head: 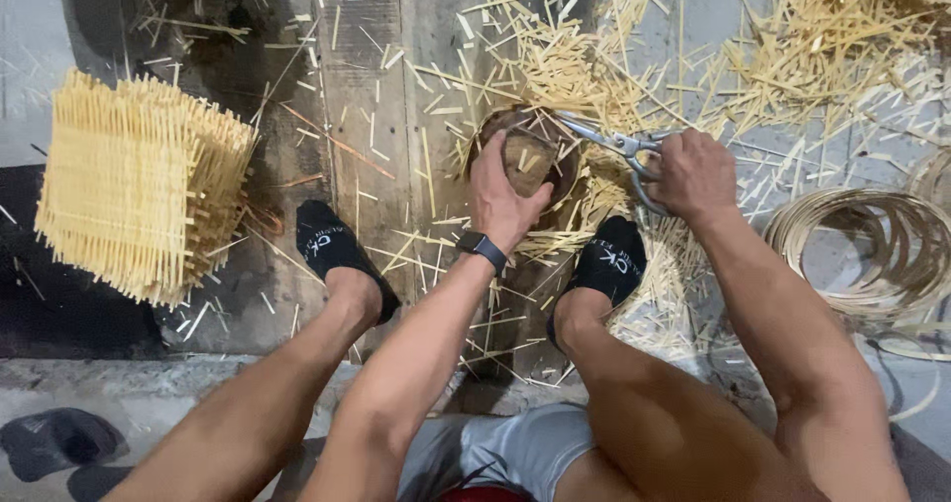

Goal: The person sits on the floor and weaves bamboo strips into a circular mat using a wooden mold and shears. They repeatedly place a bamboo ring on the mat, trim excess strips with shears, and adjust the weave.

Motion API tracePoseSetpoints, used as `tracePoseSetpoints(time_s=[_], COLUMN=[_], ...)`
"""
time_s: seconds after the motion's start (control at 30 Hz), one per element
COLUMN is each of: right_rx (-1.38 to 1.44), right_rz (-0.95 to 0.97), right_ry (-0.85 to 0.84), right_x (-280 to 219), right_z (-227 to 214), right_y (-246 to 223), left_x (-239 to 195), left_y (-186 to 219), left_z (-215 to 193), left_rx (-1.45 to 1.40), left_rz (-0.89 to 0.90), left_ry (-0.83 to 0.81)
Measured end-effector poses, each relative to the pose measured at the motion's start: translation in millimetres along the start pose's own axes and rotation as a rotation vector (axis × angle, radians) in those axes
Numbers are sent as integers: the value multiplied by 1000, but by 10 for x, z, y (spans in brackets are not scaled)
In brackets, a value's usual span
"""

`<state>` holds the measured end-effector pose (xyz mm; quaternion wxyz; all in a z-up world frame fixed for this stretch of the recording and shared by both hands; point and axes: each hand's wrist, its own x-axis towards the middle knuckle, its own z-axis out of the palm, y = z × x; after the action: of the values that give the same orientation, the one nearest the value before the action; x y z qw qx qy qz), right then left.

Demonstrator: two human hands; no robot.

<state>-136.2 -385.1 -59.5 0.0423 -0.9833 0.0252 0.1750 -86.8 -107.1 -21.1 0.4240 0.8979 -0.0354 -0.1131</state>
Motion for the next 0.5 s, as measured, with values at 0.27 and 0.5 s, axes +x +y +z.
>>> tracePoseSetpoints(time_s=[0.27, 0.5], right_rx=[-26, -160], right_rz=[25, -103], right_ry=[-58, 14], right_x=[119, 114], right_z=[-25, -160], right_y=[-128, -110], left_x=[166, 259], left_y=[-109, -115], left_z=[-205, -319], left_rx=[28, 62], left_rz=[211, 225], left_ry=[-179, -363])
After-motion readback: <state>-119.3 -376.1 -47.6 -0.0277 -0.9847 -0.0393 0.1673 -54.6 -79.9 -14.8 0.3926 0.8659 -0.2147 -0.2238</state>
